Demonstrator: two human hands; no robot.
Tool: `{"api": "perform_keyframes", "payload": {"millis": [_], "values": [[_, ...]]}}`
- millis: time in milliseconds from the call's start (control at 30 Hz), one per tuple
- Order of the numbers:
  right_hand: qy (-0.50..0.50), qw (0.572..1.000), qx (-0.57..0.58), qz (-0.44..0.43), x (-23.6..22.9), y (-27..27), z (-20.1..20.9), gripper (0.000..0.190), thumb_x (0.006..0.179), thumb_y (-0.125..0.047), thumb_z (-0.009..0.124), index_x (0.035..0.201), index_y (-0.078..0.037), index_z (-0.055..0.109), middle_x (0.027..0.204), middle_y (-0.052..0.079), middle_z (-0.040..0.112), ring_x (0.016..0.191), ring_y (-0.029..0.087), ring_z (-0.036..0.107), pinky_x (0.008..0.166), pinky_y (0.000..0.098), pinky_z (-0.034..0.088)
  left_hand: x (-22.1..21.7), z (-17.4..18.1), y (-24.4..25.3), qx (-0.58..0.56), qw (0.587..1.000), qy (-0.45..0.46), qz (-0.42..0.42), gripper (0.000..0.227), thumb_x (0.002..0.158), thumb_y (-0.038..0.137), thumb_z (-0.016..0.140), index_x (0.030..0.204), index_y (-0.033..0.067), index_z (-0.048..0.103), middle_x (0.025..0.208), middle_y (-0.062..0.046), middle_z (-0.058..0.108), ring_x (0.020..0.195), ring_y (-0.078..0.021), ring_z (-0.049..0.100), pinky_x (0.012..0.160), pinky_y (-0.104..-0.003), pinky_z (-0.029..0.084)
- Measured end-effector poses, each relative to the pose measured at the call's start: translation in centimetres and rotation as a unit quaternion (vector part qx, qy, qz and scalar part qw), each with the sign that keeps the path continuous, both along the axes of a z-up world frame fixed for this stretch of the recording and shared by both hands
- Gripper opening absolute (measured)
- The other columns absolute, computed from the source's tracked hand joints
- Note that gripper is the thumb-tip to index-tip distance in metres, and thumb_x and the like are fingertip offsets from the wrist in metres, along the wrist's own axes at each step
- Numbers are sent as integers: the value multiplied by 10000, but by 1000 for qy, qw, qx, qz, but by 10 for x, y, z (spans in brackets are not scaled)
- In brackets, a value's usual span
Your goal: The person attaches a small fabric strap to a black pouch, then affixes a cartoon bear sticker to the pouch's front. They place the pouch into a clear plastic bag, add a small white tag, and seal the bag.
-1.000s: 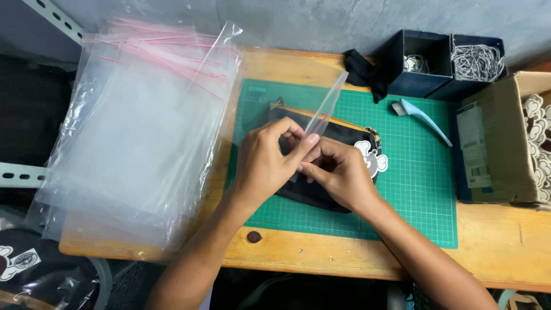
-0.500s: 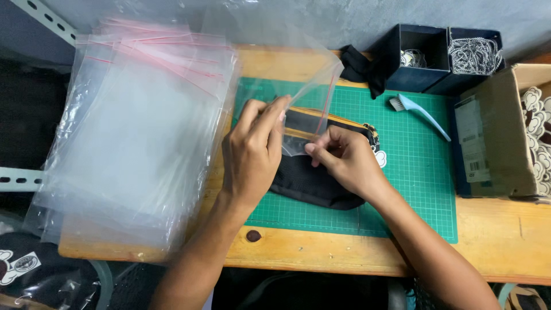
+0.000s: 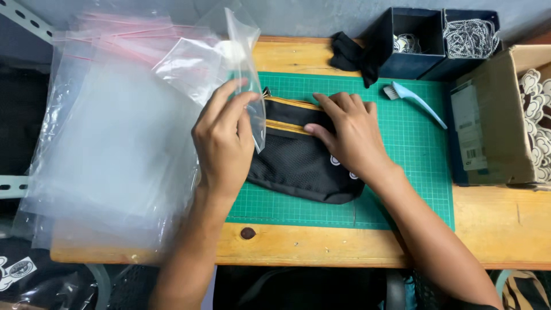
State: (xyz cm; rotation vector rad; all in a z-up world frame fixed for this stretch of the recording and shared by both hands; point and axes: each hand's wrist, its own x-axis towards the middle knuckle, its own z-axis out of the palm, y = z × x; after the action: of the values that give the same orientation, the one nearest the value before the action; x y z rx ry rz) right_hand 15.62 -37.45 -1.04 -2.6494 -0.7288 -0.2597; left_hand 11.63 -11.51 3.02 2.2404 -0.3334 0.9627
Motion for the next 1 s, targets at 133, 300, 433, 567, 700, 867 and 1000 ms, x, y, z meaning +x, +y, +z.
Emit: {"api": "perform_keyframes", "payload": {"millis": [133,300,433,567,700,867,1000], "values": [[44,999,-12,3,4,-11,8,668,992,-330,891,1582,-77,705,1057,108,689,1075,387,695,973,541,480,0,-6,-13,7,999,17,35,303,1067,-46,722,1350,48,777,1285,-134,752,1023,-362,808,890,-451,665],[212,974,39,-74,7,-33,22,218,1127,-248,708,1188,-106,554,906,198,704,841,505,625,720,563,393,-8,15,-5,-65,996,57,35,612,965,-30,1028,1456,45,670,1409,-145,634,832,-196,671,826,-337,634],[213,966,109,-99,12,-44,44,276,1138,-127,664,1358,-127,497,864,141,645,738,424,540,722,525,375,-7,13,3,-14,996,54,72,703,921,-149,1008,1492,35,641,1409,-145,581,827,-256,592,833,-413,569],[226,918,313,-90,21,-68,47,300,1200,1,614,1457,-117,516,1042,122,744,856,150,672,673,304,477,-1,-22,-13,72,990,125,7,588,953,-216,708,1519,-75,631,1469,-238,583,1266,-466,692,1105,-538,581],[185,878,434,-87,23,-95,53,316,1254,52,643,1494,-113,521,1146,9,671,951,43,624,827,186,515,-4,-41,-39,134,972,186,-53,573,973,-148,593,1527,-5,617,1450,-208,587,1142,-457,654,953,-589,602],[247,897,351,-106,8,-84,79,271,1216,3,644,1450,-109,568,1031,68,701,846,84,619,663,244,464,-3,-46,-43,64,972,205,-95,517,1023,-2,723,1524,-15,597,1455,-218,581,1215,-479,676,969,-583,591],[200,956,178,-124,7,-75,76,327,1105,45,627,1402,-89,612,1091,126,805,931,135,609,765,360,478,5,-59,-36,-4,983,160,-91,427,1066,-61,616,1492,-55,649,1423,-230,641,1268,-458,711,1031,-530,576]]}}
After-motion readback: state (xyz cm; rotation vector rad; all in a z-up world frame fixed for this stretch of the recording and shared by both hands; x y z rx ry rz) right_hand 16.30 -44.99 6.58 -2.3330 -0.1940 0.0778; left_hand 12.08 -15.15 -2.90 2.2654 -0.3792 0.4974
